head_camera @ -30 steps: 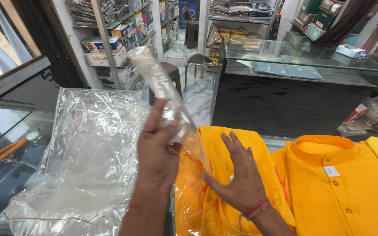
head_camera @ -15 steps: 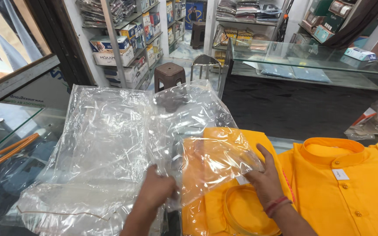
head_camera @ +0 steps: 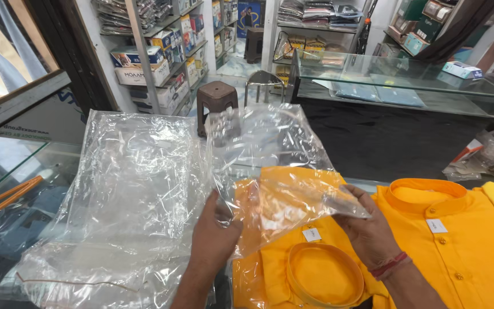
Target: The person folds a yellow shirt, brushes its surface with a blue brush, and places it into a clear plastic bag. The person repeats this process for multiple shirts, stacking the packaged items on the counter.
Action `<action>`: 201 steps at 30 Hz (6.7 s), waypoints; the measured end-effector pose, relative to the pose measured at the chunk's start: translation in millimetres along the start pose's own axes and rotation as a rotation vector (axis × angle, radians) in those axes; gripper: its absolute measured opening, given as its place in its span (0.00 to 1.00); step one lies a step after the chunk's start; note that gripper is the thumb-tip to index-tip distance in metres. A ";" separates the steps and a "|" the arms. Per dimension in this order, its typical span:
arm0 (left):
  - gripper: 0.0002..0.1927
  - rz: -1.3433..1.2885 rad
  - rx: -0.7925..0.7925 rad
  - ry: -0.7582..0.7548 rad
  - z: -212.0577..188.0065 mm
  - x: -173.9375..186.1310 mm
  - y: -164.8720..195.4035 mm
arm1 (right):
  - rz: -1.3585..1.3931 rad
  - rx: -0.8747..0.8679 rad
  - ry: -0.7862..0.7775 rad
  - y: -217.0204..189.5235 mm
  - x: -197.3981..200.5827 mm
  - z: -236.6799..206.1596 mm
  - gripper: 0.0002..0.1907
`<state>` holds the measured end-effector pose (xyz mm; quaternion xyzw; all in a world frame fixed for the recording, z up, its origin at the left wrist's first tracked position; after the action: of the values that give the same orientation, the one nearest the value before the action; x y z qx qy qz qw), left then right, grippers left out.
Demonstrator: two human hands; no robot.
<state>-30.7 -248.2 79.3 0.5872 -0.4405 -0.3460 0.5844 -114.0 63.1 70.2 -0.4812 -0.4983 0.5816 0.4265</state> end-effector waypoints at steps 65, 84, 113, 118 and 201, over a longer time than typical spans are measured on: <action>0.58 0.314 0.166 0.074 16.0 4.5 -9.3 | -1.352 -0.796 -0.182 -34.5 10.7 -4.6 0.37; 0.39 0.807 -0.396 -0.050 -14.7 -70.5 -20.2 | -1.937 -0.172 -0.351 46.9 -74.2 -3.9 0.33; 0.48 0.542 -0.038 -0.324 -30.4 -81.8 -61.9 | -1.640 0.095 0.514 1.4 13.3 17.5 0.26; 0.45 0.565 -0.051 -0.321 -30.2 -81.6 -64.5 | -1.017 -0.249 0.118 14.1 14.2 11.8 0.36; 0.45 0.669 -0.281 -0.312 -74.5 -119.1 -35.2 | -1.807 -0.390 -0.188 -3.7 -9.6 -40.9 0.44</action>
<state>-2.5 -112.5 37.3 0.2659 -0.6394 -0.2787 0.6654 -72.0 61.2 73.5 0.0755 -0.8055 -0.0289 0.5870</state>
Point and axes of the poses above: each hand's wrist, its own z-axis towards the middle knuckle, its own x-axis out of the back of the hand, y = z × x, the point moved 3 cm from there along z, towards the middle knuckle, and after that the axes turned 15 degrees about -z, right-handed, at the moved point
